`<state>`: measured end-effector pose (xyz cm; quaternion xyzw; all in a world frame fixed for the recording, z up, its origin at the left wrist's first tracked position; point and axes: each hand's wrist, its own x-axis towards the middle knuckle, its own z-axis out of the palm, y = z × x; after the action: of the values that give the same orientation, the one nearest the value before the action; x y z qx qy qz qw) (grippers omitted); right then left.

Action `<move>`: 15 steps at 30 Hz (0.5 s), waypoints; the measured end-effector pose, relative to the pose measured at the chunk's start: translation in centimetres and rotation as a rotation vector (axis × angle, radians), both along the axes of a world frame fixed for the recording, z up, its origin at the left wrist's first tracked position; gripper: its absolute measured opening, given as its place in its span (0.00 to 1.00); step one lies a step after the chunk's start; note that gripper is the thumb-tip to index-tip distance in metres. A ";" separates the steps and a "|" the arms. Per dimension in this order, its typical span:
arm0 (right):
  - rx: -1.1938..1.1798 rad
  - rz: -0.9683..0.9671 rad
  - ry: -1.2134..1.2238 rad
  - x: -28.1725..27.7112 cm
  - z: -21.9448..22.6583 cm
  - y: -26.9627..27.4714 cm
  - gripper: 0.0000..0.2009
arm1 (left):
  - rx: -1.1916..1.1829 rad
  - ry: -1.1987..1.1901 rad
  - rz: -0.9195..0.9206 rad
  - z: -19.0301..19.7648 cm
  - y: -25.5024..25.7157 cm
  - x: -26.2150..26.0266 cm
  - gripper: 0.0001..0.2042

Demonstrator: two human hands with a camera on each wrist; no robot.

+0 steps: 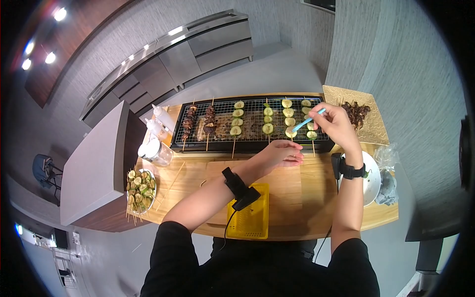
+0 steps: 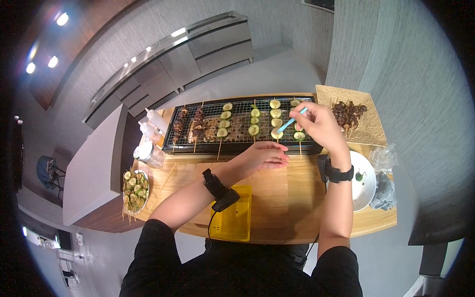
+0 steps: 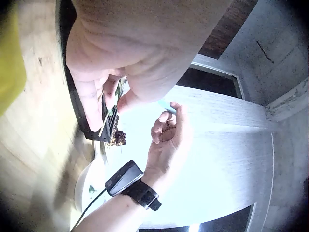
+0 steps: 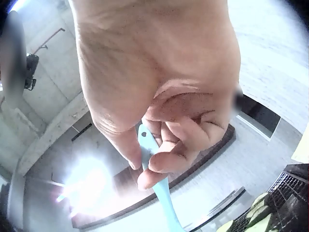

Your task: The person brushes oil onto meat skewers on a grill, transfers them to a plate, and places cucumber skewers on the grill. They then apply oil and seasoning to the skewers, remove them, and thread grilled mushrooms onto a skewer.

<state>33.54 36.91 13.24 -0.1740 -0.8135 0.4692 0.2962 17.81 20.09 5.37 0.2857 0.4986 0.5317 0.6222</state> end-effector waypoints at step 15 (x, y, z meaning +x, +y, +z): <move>0.009 -0.021 0.046 -0.3 -0.6 0.4 0.07 | -0.003 -0.032 -0.010 0.4 -0.1 0.0 0.19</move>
<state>33.27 37.26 12.65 -0.1702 -0.8067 0.4662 0.3207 17.79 20.01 5.73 0.2788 0.4880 0.5322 0.6331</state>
